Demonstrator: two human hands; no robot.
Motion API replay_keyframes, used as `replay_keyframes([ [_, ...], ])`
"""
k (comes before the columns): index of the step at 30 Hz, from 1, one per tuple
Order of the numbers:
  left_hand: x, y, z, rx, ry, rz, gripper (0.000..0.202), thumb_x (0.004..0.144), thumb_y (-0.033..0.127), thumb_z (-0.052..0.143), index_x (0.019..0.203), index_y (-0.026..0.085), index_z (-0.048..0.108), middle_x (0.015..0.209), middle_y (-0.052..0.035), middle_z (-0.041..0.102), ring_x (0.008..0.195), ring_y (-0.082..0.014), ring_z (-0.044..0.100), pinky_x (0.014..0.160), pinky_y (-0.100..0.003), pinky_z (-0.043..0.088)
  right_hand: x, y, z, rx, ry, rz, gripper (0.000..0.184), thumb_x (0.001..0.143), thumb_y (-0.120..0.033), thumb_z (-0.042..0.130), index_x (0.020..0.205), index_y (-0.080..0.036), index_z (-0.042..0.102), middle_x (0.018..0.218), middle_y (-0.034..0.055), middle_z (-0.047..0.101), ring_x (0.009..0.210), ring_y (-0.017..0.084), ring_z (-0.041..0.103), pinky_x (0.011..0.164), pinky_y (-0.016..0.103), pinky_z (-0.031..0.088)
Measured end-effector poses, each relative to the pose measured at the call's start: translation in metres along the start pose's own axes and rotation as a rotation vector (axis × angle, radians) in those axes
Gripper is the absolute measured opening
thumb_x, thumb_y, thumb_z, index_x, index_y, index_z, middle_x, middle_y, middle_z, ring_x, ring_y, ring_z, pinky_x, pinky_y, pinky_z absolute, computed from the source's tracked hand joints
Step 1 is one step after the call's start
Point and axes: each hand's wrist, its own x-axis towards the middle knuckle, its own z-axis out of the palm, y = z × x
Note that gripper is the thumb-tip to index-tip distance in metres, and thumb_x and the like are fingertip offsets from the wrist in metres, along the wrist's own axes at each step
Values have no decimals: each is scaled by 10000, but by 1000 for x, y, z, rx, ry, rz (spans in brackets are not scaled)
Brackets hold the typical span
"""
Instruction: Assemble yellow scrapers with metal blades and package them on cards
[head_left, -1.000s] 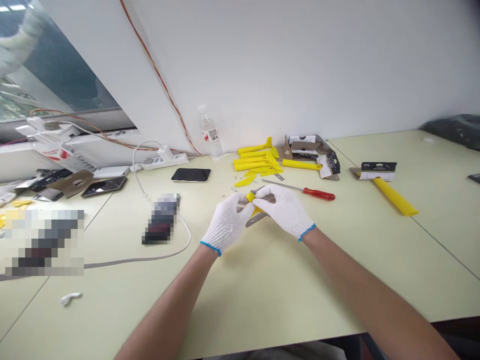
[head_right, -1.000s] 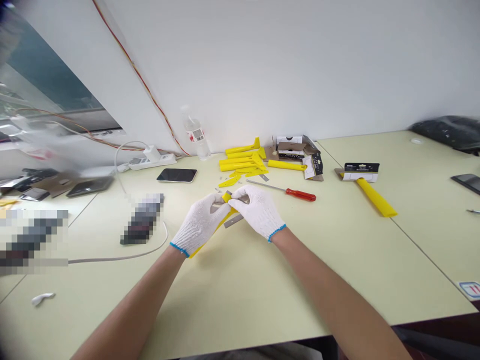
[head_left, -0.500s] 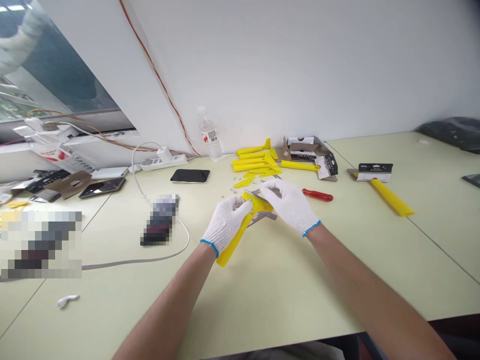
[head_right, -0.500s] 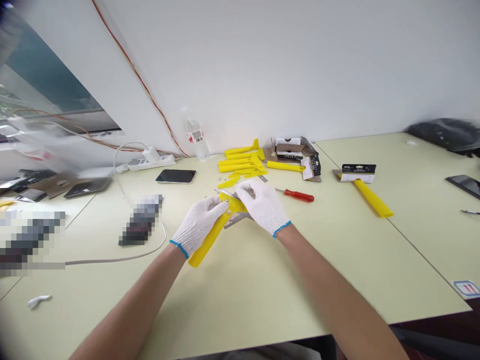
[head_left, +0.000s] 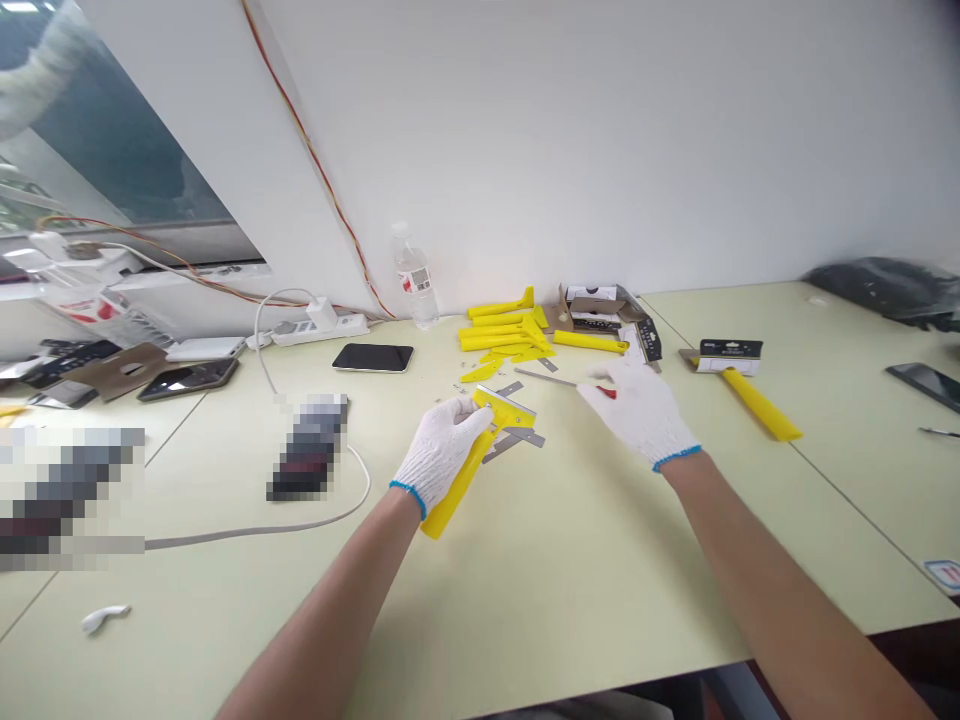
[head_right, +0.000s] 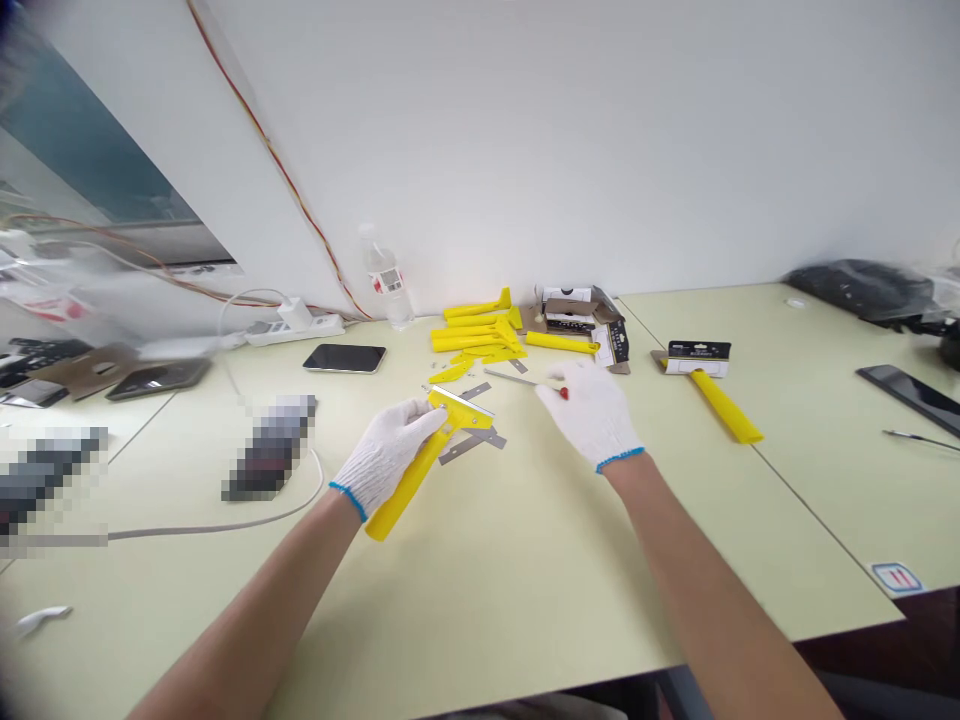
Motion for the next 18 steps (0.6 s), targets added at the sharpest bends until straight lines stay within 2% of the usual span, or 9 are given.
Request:
replay_keyframes([
  [3,-1,0,4,8,-29,24,223,870,378,634,886,159,673,800,-50,749,622,-131,639,531,-209,452,0,-40,16,153,-67,-20,367,990,-508,602,1207,-235,716,1210,95,737,1080,229,702,925,376,594],
  [4,-1,-1,5,14,-45,45,249,878,400,638,897,156,680,820,-54,755,657,-138,653,553,-213,458,1,-52,20,309,-119,-10,401,953,-514,651,1233,-233,705,1251,103,727,1127,249,693,966,400,584],
  [5,-1,-2,6,14,-61,71,276,885,422,640,907,152,689,837,-57,759,687,-144,660,574,-216,463,1,-63,24,435,-206,-12,415,928,-524,675,1226,-235,703,1260,101,725,1138,259,691,970,413,585],
  [7,-1,-6,7,8,-83,120,311,894,451,645,922,148,709,858,-57,761,727,-150,668,608,-224,474,2,-77,30,663,-408,9,330,945,-511,638,1083,-224,724,1134,93,755,985,241,730,843,385,624],
  [9,0,-9,7,-12,-94,143,319,898,457,647,956,153,721,878,-51,764,759,-156,676,640,-229,488,2,-81,35,811,-531,45,282,957,-480,615,951,-215,710,1004,74,760,837,207,733,718,339,633],
  [11,0,-10,7,-20,-119,134,310,897,454,654,988,165,720,898,-43,768,781,-155,679,658,-230,494,1,-79,39,892,-551,82,254,943,-451,637,904,-208,698,949,60,750,805,191,727,681,309,634],
  [14,-1,-8,6,-23,-141,113,293,903,443,645,982,168,710,893,-38,764,746,-138,659,634,-219,475,0,-75,41,971,-552,115,232,935,-421,655,929,-197,714,950,57,748,846,186,730,711,297,644],
  [18,-5,-3,4,-4,-132,93,289,906,440,632,936,161,697,876,-42,753,717,-133,647,612,-216,463,0,-76,36,990,-573,121,229,948,-365,659,1049,-176,739,1010,76,767,885,189,728,756,312,643],
])
